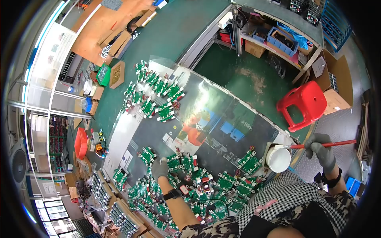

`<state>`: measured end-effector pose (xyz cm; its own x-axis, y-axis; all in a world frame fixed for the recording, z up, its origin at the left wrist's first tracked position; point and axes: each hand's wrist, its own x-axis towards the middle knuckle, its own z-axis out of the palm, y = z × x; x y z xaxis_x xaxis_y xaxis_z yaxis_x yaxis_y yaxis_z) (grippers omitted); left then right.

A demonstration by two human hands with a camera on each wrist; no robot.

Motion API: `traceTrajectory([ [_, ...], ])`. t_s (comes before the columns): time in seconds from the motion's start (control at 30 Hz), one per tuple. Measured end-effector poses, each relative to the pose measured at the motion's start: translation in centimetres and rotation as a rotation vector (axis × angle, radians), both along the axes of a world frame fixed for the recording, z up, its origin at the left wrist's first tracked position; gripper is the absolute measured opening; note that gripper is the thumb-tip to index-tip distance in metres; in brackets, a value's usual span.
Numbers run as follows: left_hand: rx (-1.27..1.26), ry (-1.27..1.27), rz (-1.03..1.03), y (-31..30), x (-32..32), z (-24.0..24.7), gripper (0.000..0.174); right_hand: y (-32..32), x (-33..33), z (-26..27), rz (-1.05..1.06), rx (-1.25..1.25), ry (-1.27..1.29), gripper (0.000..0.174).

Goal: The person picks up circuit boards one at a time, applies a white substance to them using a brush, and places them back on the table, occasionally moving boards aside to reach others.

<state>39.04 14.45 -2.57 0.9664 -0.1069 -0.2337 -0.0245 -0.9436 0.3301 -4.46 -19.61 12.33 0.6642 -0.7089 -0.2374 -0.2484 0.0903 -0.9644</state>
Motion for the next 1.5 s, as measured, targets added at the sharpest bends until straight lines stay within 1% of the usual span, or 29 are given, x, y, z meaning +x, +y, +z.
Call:
traceTrajectory([
  [0.07,0.198,0.075,0.005,1.2,-1.5,0.2,0.051,0.5,0.1,0.3,0.026,0.008,0.001,0.022],
  [0.1,0.195,0.070,0.000,-0.2,-2.4,1.2,0.051,0.7,-0.1,0.4,0.034,0.001,0.018,0.022],
  [0.17,0.484,0.314,-0.238,-3.6,-5.8,3.8,0.055,1.4,-0.3,0.7,0.024,-0.002,0.006,0.022],
  [0.2,0.527,0.346,-0.254,-3.4,-6.6,2.5,0.063,1.6,-0.5,0.8,0.019,-0.003,-0.005,0.023],
  [0.27,0.521,0.357,-0.143,-3.1,-7.6,0.9,0.070,2.0,-1.3,0.9,0.012,-0.006,-0.029,0.023],
  [0.3,0.515,0.358,-0.152,-3.0,-7.7,0.6,0.070,2.4,-0.5,2.1,0.000,-0.006,-0.051,0.023],
  [0.37,0.379,0.329,-0.131,-2.2,-7.8,-0.2,0.072,2.4,-2.1,1.4,-0.010,-0.009,-0.044,0.023],
  [0.4,0.161,0.327,-0.046,-1.5,-7.3,-1.6,0.065,2.5,-1.9,2.0,-0.013,-0.003,-0.042,0.024],
  [0.43,-0.060,0.368,0.016,-0.8,-7.3,-3.0,0.055,2.2,-3.2,0.8,-0.001,-0.002,-0.064,0.024],
  [0.47,-0.279,0.403,0.077,-1.3,-7.6,-2.7,0.047,2.2,-3.4,0.6,-0.007,-0.007,-0.062,0.024],
  [0.5,-0.279,0.405,0.065,-2.0,-8.0,-2.5,0.047,2.1,-3.6,0.5,0.005,-0.006,-0.082,0.024],
  [0.57,-0.688,0.387,0.279,-3.5,-8.8,-2.2,0.039,2.1,-4.1,0.7,0.033,0.041,-0.086,0.025],
  [0.6,-0.820,0.317,0.231,-4.1,-8.6,-2.6,0.031,2.2,-4.3,0.9,0.013,0.038,-0.084,0.025],
  [0.67,-0.827,0.230,0.112,-4.7,-8.2,-2.9,0.026,2.3,-4.5,0.8,0.024,0.157,-0.058,0.025],
  [0.7,-0.897,0.177,0.038,-5.5,-8.1,-2.5,0.028,2.2,-4.8,0.7,0.050,0.196,-0.046,0.024],
  [0.77,-1.009,0.208,-0.008,-6.6,-8.6,-1.6,0.028,2.6,-5.1,0.3,0.034,0.205,-0.074,0.024],
  [0.8,-1.069,0.245,-0.020,-7.3,-9.2,-0.5,0.025,2.7,-5.2,0.1,0.051,0.219,-0.109,0.023],
  [0.83,-1.066,0.258,-0.036,-8.1,-10.1,1.3,0.025,2.6,-5.0,-0.1,0.078,0.204,-0.185,0.020],
  [0.9,-1.004,0.333,-0.142,-9.7,-12.9,4.8,0.030,2.7,-4.4,-0.1,0.068,0.200,-0.223,0.018],
  [0.93,-0.999,0.340,-0.152,-10.1,-14.1,5.7,0.030,2.8,-4.0,0.0,0.077,0.190,-0.258,0.016],
  [1.0,-1.039,0.515,-0.140,-10.8,-16.7,7.1,0.039,3.1,-2.9,0.7,0.056,0.213,-0.250,0.016],
  [1.07,-1.033,0.564,-0.196,-11.2,-19.4,8.7,0.044,3.2,-1.8,0.6,0.177,0.100,-0.378,0.021],
  [1.1,-1.065,0.587,-0.155,-11.5,-20.9,9.9,0.041,3.1,-1.4,1.3,0.215,-0.015,-0.347,0.023],
  [1.2,-1.053,0.538,-0.233,-12.1,-23.6,12.5,0.040,3.1,-0.7,1.4,0.259,-0.014,-0.403,0.022],
  [1.23,-1.011,0.514,-0.246,-12.1,-24.1,13.1,0.039,3.0,-0.5,1.5,0.278,-0.035,-0.416,0.022],
  [1.33,-0.992,0.458,-0.243,-11.9,-25.0,13.6,0.039,2.9,-0.5,1.2,0.335,-0.030,-0.400,0.021],
  [1.37,-1.011,0.454,-0.249,-11.9,-25.1,13.7,0.039,3.0,-0.4,1.2,0.334,-0.029,-0.401,0.021],
  [1.43,-1.041,0.447,-0.239,-11.8,-25.3,13.5,0.039,3.2,0.0,1.3,0.324,-0.119,-0.392,0.020],
  [1.5,-1.072,0.443,-0.229,-11.7,-25.3,13.4,0.038,2.9,-0.1,1.4,0.331,-0.093,-0.366,0.019],
])
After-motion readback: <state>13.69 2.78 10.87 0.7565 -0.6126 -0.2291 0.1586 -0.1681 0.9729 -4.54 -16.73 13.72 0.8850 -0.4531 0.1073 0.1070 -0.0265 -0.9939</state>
